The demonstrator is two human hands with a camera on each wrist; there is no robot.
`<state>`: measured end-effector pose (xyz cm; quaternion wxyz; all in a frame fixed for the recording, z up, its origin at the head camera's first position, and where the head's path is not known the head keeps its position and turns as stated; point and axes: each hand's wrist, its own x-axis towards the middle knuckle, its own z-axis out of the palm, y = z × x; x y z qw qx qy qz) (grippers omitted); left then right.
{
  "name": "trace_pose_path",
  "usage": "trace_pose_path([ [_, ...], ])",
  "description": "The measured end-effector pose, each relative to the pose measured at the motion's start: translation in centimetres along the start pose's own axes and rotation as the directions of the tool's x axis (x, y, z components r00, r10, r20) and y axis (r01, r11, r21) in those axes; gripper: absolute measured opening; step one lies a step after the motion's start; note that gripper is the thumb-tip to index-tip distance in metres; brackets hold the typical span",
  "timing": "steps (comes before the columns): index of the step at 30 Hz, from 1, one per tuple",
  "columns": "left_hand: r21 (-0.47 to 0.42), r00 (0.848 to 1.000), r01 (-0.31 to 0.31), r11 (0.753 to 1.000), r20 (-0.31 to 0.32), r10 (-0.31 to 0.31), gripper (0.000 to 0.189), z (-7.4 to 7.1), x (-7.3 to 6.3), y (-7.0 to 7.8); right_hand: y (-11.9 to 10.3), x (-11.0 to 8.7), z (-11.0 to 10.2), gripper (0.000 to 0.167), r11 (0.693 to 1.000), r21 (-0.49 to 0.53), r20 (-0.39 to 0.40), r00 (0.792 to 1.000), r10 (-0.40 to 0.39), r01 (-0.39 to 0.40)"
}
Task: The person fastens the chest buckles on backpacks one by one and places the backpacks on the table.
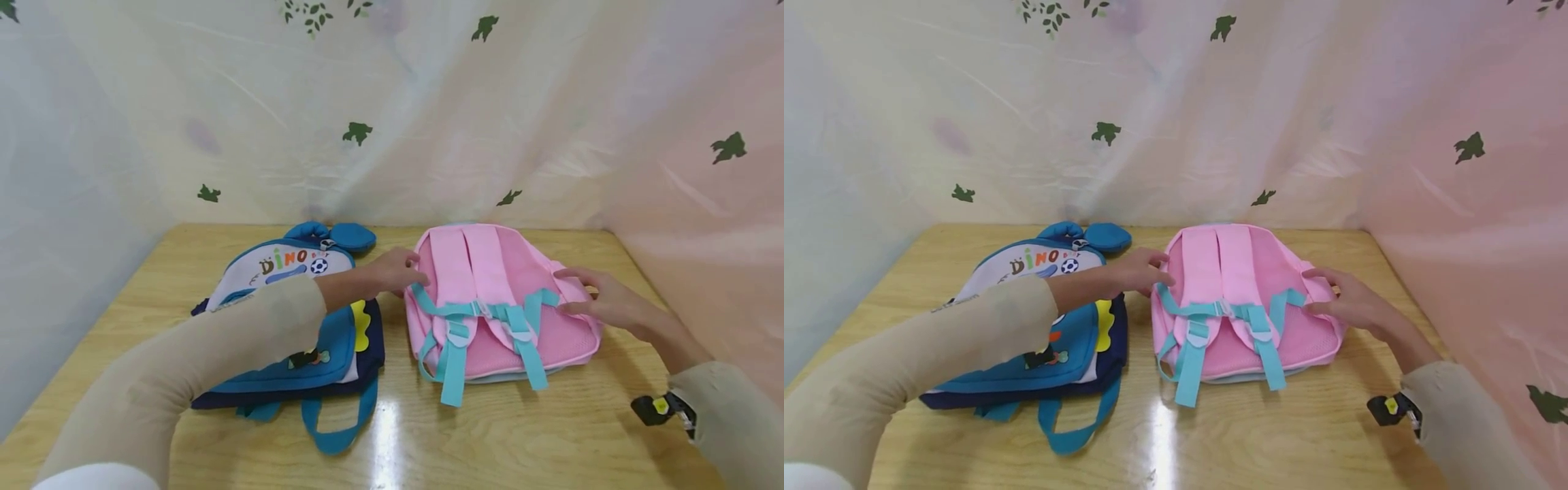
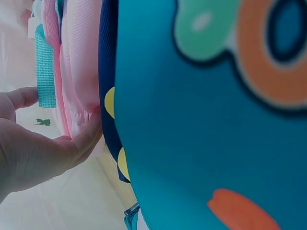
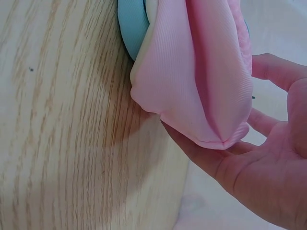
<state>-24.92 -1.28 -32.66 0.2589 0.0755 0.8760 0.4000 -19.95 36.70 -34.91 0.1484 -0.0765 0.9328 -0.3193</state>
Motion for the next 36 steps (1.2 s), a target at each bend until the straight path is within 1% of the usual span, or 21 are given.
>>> trace_pose_path([
  [7, 0.000, 1.000, 0.003, 1.000, -0.005, -0.003, 0.068, 0.0, -0.1, 0.1, -0.1, 0.0, -0.3, 0.074, 1.000, -0.026, 0.000, 1.000, -0.001, 0.001],
  [14, 0.004, 1.000, -0.010, 1.000, -0.004, 0.010, 0.068, -0.1, 0.0, 0.0, -0.3, -0.2, -0.7, 0.074, 0.999, -0.053, 0.014, 1.000, 0.007, -0.006],
  [19, 0.005, 1.000, -0.001, 1.000, -0.007, 0.001, 0.068, -0.1, 0.1, 0.1, -0.6, -0.3, -0.9, 0.075, 0.998, -0.065, 0.007, 1.000, 0.019, -0.018],
  [20, 0.017, 1.000, -0.001, 1.000, -0.009, 0.001, 0.068, -0.1, 0.2, 0.1, -0.7, -0.3, -0.9, 0.075, 0.998, -0.064, 0.005, 1.000, 0.020, -0.020],
  [22, 0.054, 1.000, -0.022, 0.998, -0.020, 0.023, 0.069, 0.0, 0.3, 0.1, -0.7, -0.4, -0.8, 0.076, 0.998, -0.067, -0.012, 1.000, 0.014, -0.015],
  [24, 0.112, 0.996, -0.070, 0.991, -0.045, 0.075, 0.069, 0.1, 0.3, 0.3, -1.0, -0.5, -0.8, 0.074, 0.997, -0.075, -0.051, 0.999, -0.010, 0.006],
  [26, 0.175, 0.984, -0.142, 0.974, -0.079, 0.157, 0.068, 0.3, 0.3, 0.5, -1.5, -0.6, -0.7, 0.070, 0.995, -0.090, -0.110, 0.992, -0.055, 0.045],
  [27, 0.209, 0.974, -0.179, 0.961, -0.098, 0.203, 0.067, 0.3, 0.2, 0.6, -1.7, -0.6, -0.7, 0.068, 0.993, -0.099, -0.142, 0.986, -0.084, 0.070],
  [29, 0.271, 0.949, -0.246, 0.931, -0.127, 0.287, 0.063, 0.5, -0.1, 0.8, -2.4, -0.7, -0.5, 0.061, 0.986, -0.114, -0.194, 0.971, -0.143, 0.122],
  [31, 0.308, 0.923, -0.307, 0.901, -0.135, 0.360, 0.058, 0.7, -0.5, 1.0, -3.1, -0.7, -0.2, 0.055, 0.977, -0.112, -0.234, 0.951, -0.201, 0.179],
  [33, 0.334, 0.899, -0.361, 0.871, -0.125, 0.420, 0.052, 0.9, -0.8, 1.1, -3.8, -0.9, 0.1, 0.050, 0.963, -0.111, -0.256, 0.929, -0.267, 0.246],
  [35, 0.330, 0.873, -0.430, 0.841, -0.088, 0.480, 0.046, 1.2, -0.9, 1.3, -4.5, -1.1, 0.6, 0.045, 0.945, -0.120, -0.268, 0.907, -0.325, 0.303],
  [36, 0.319, 0.863, -0.458, 0.830, -0.067, 0.502, 0.044, 1.3, -1.0, 1.4, -4.8, -1.2, 0.8, 0.043, 0.932, -0.127, -0.270, 0.893, -0.361, 0.339],
])
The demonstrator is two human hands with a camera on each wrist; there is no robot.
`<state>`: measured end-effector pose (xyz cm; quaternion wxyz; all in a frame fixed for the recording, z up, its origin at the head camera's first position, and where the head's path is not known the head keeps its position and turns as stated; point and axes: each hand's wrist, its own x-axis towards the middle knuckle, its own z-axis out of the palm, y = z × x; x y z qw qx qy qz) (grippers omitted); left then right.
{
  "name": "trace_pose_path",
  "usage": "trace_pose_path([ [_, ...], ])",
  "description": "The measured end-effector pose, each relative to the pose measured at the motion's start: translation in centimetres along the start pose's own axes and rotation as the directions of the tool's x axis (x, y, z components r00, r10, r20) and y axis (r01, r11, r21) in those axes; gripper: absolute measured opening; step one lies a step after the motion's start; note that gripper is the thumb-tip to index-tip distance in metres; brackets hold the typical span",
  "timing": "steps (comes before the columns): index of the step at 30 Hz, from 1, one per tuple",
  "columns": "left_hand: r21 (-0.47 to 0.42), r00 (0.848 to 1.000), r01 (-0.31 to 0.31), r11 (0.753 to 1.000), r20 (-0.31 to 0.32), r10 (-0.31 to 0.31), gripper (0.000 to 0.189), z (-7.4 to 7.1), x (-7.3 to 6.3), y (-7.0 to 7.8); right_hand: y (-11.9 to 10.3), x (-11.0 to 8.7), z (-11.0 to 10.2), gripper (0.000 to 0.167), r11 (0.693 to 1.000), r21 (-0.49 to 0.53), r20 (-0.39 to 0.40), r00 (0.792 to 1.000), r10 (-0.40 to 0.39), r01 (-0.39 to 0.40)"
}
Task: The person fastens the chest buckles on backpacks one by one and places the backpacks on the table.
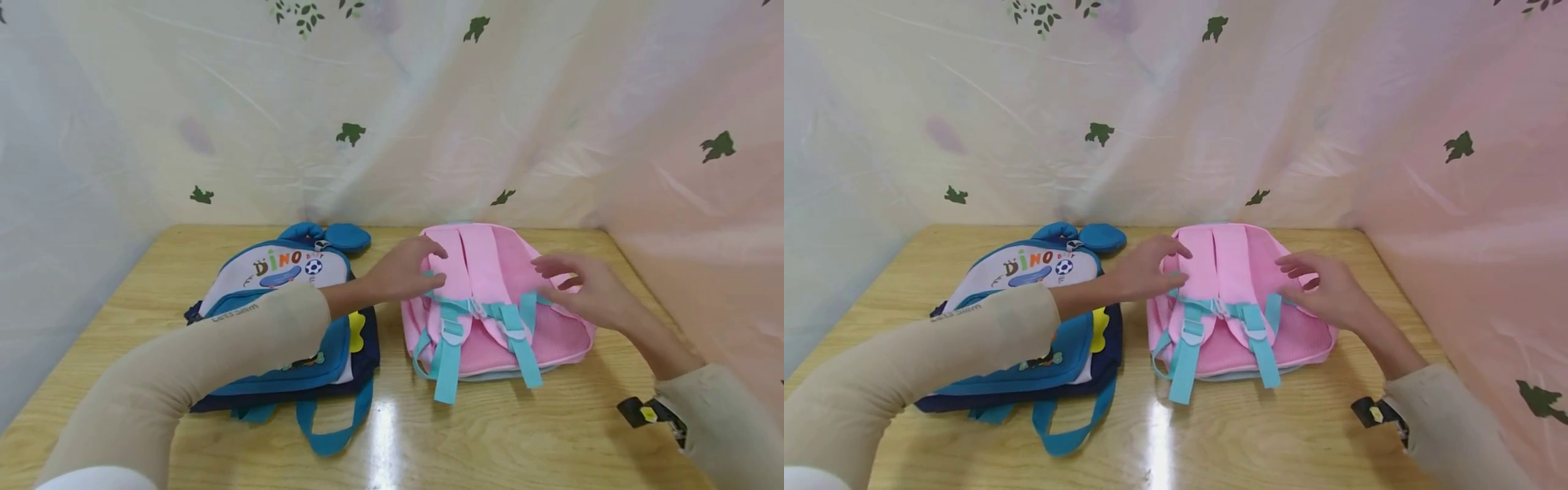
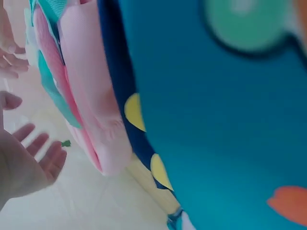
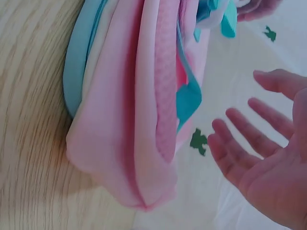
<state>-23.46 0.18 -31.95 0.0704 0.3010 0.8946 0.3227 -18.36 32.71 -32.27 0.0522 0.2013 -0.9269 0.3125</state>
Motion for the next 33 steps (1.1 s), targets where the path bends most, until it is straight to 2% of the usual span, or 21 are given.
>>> trace_pose_path([
  [3, -0.025, 0.996, -0.066, 0.998, 0.051, 0.067, 0.040, 0.2, -0.1, 0.5, -0.9, 0.1, 0.7, 0.039, 0.996, 0.007, 0.024, 0.996, -0.088, 0.088],
  [6, -0.031, 0.989, -0.094, 0.995, 0.114, 0.097, 0.037, 0.6, -0.2, 0.9, -1.6, 0.2, 1.5, 0.035, 0.989, 0.041, 0.064, 0.987, -0.148, 0.145],
  [11, 0.001, 0.973, -0.151, 0.989, 0.178, 0.148, 0.031, 1.4, -0.3, 1.1, -2.2, 0.6, 2.8, 0.029, 0.982, 0.067, 0.126, 0.975, -0.184, 0.177],
  [15, 0.008, 0.967, -0.177, 0.984, 0.187, 0.172, 0.027, 1.7, -0.3, 1.3, -2.3, 1.0, 3.5, 0.031, 0.983, 0.070, 0.169, 0.970, -0.178, 0.168],
  [20, 0.000, 0.967, -0.156, 0.988, 0.203, 0.152, 0.026, 1.9, -0.1, 1.4, -2.3, 1.3, 4.2, 0.033, 0.988, 0.091, 0.232, 0.962, -0.142, 0.124],
  [28, 0.027, 0.968, -0.133, 0.991, 0.218, 0.124, 0.024, 2.5, 0.1, 1.2, -2.5, 1.4, 4.9, 0.030, 0.995, 0.072, 0.289, 0.954, -0.084, 0.066],
  [33, 0.029, 0.962, -0.143, 0.989, 0.238, 0.132, 0.023, 2.6, 0.2, 0.9, -2.4, 1.4, 5.1, 0.031, 0.998, 0.064, 0.322, 0.946, -0.031, 0.011],
])
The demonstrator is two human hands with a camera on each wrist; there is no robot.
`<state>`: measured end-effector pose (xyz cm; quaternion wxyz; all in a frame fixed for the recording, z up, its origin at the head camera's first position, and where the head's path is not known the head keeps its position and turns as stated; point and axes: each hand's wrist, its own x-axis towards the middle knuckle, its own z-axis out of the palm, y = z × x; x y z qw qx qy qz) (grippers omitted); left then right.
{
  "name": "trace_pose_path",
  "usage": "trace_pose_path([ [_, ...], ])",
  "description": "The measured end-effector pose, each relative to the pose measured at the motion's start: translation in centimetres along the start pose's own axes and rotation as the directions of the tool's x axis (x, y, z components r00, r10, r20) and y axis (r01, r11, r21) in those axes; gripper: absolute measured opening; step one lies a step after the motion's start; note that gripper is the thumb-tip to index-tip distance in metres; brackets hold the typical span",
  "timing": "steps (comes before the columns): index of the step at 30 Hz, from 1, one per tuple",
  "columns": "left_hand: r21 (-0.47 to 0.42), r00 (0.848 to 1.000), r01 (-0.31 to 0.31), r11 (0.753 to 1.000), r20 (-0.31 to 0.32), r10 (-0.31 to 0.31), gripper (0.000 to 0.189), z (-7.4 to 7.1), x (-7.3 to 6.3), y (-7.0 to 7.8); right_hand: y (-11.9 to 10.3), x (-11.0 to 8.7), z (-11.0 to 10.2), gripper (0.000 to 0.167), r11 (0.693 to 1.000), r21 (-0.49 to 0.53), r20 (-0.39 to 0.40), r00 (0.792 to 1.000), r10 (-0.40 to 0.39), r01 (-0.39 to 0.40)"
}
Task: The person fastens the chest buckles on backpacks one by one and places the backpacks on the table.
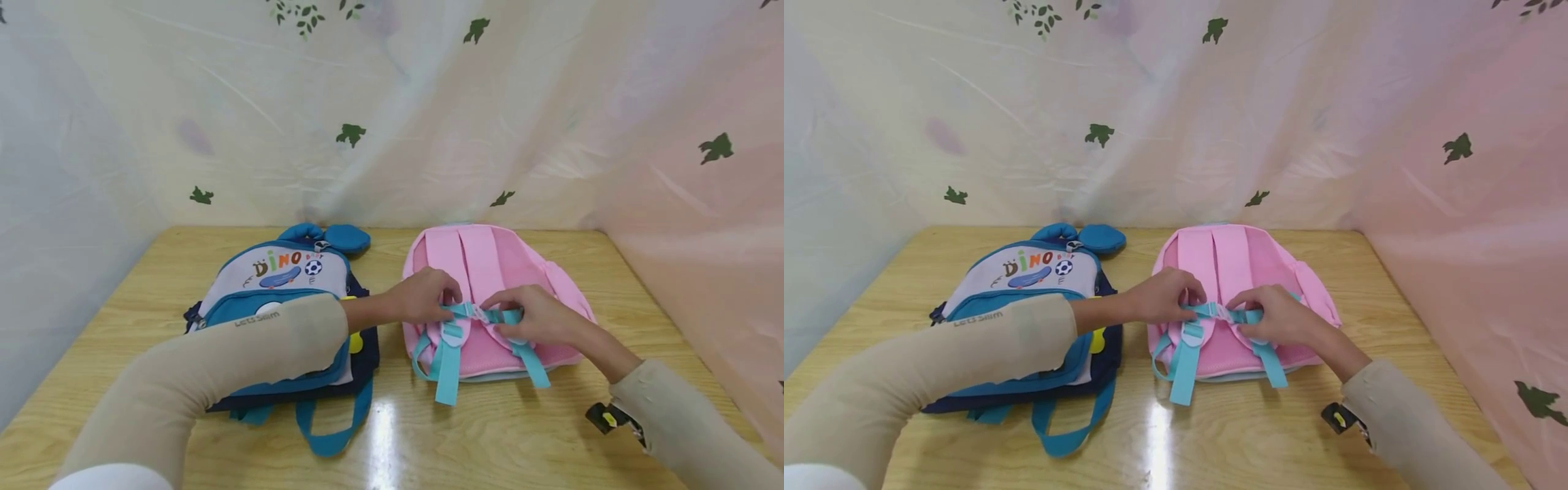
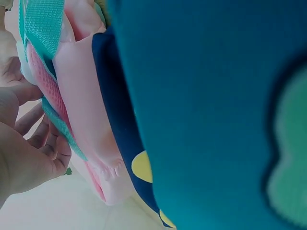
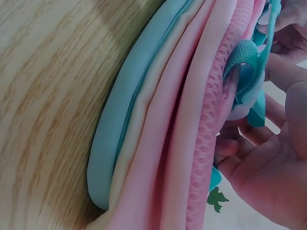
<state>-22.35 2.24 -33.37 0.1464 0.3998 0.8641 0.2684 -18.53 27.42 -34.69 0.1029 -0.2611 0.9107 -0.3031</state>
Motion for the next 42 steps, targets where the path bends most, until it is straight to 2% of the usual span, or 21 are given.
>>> trace_pose_path([
  [6, 0.015, 0.999, -0.019, 1.000, 0.026, 0.019, 0.028, -0.3, 0.1, 0.2, 0.2, 0.0, 0.2, 0.025, 1.000, -0.007, -0.036, 0.999, 0.001, -0.001],
  [12, 0.031, 0.999, -0.003, 1.000, 0.037, 0.002, 0.031, -0.4, 0.4, 0.8, 0.3, -0.1, 0.1, 0.019, 1.000, -0.013, -0.058, 0.998, 0.017, -0.018],
  [21, 0.044, 1.000, 0.000, 0.999, -0.002, 0.000, 0.025, 0.1, 0.9, 0.7, 0.5, -0.6, -0.1, 0.020, 0.999, -0.037, -0.124, 0.992, 0.004, -0.008],
  [32, 0.084, 0.999, 0.043, 0.996, -0.012, -0.042, 0.028, 0.4, 1.0, 0.6, 0.2, -0.3, -0.4, 0.021, 0.998, -0.054, -0.135, 0.991, 0.006, -0.013],
  [42, 0.137, 0.998, 0.059, 0.989, -0.028, -0.056, 0.029, 0.8, 1.2, 0.7, 0.1, -0.6, -0.4, 0.022, 0.997, -0.027, -0.150, 0.986, 0.071, -0.076],
])
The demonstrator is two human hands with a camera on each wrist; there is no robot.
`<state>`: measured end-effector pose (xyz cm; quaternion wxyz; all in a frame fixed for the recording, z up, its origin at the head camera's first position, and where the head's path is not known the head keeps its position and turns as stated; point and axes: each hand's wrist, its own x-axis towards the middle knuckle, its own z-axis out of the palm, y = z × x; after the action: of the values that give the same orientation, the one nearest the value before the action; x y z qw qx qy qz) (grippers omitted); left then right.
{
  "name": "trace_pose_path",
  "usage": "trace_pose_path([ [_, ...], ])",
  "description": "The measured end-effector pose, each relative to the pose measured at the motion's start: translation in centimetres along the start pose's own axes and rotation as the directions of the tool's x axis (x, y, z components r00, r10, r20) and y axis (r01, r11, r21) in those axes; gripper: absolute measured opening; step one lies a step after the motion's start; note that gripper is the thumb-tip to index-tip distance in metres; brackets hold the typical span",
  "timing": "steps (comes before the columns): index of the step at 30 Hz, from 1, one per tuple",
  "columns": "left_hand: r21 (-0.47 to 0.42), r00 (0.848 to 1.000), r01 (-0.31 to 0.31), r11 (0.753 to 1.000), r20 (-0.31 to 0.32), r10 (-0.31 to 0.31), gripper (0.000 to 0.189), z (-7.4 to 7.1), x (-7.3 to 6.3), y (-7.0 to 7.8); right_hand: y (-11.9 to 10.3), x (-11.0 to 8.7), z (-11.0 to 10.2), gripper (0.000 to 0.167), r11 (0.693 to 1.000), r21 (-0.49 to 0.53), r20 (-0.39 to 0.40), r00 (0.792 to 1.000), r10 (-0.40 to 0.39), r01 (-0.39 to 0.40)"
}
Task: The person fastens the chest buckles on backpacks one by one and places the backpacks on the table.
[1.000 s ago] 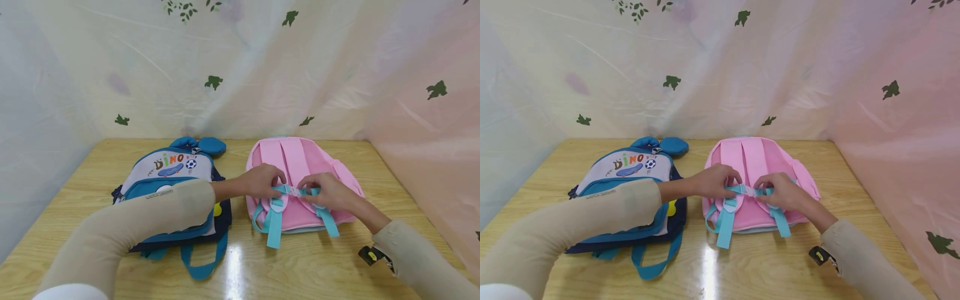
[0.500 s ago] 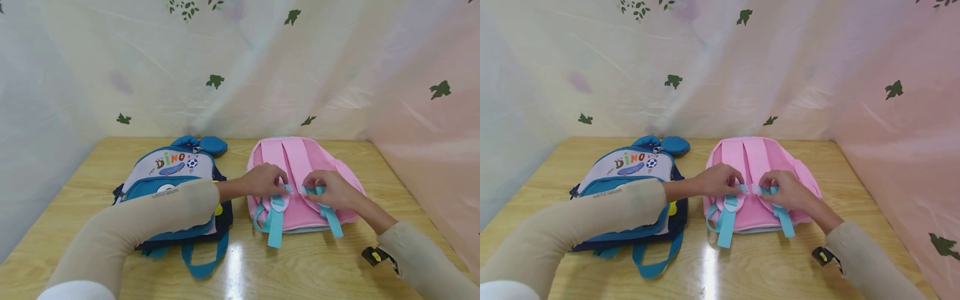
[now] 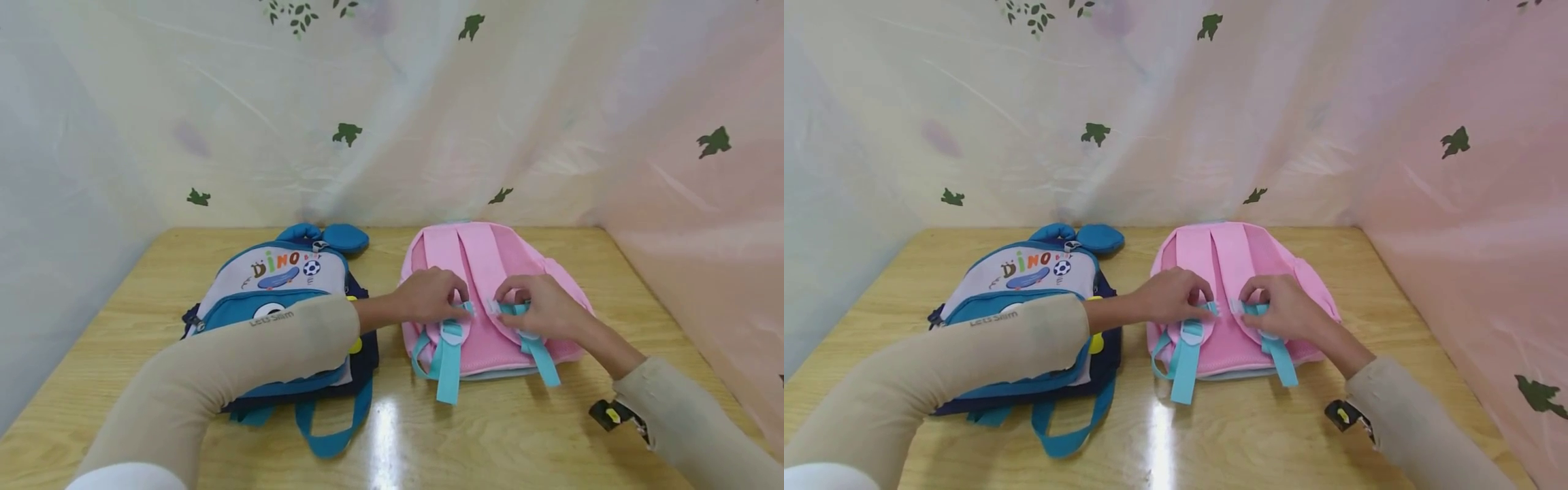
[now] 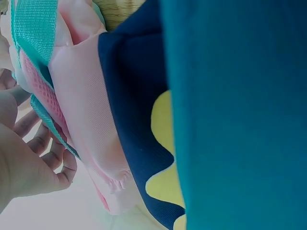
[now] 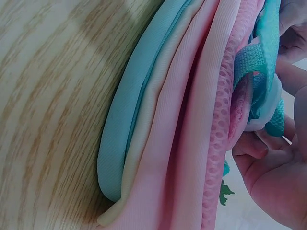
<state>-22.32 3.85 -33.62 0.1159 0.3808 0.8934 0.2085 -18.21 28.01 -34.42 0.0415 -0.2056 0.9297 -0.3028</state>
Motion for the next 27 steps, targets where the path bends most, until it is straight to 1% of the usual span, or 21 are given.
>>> trace_pose_path([
  [3, 0.005, 1.000, -0.007, 1.000, -0.006, 0.007, 0.028, 0.0, 0.1, -0.1, 0.0, 0.1, -0.1, 0.021, 1.000, 0.015, -0.001, 1.000, 0.017, -0.017],
  [6, -0.018, 1.000, -0.020, 1.000, -0.001, 0.020, 0.025, -0.1, 0.1, -0.1, 0.0, 0.1, -0.2, 0.020, 0.999, 0.030, 0.001, 1.000, 0.013, -0.013],
  [11, -0.132, 0.997, -0.071, 0.989, -0.011, 0.070, 0.017, -0.4, 0.0, -0.1, 0.3, 0.1, -0.2, 0.020, 0.999, 0.053, -0.006, 1.000, -0.005, 0.006],
  [14, -0.180, 0.996, -0.089, 0.980, -0.024, 0.087, 0.013, -0.5, 0.0, -0.2, 0.4, 0.0, -0.3, 0.022, 0.997, 0.072, -0.007, 1.000, -0.020, 0.020],
  [18, -0.221, 0.995, -0.092, 0.971, -0.047, 0.084, 0.015, -0.6, -0.1, -0.3, 0.4, -0.1, -0.3, 0.023, 0.994, 0.101, -0.009, 0.999, -0.034, 0.035],
  [22, -0.254, 0.996, -0.080, 0.964, -0.061, 0.067, 0.020, -0.9, -0.3, -0.5, 0.2, -0.1, -0.4, 0.022, 0.992, 0.121, -0.023, 0.999, -0.034, 0.037],
  [27, -0.294, 0.997, -0.066, 0.954, -0.067, 0.048, 0.022, -1.1, -0.7, -0.7, 0.0, -0.2, -0.5, 0.022, 0.993, 0.106, -0.064, 0.997, -0.036, 0.043],
])
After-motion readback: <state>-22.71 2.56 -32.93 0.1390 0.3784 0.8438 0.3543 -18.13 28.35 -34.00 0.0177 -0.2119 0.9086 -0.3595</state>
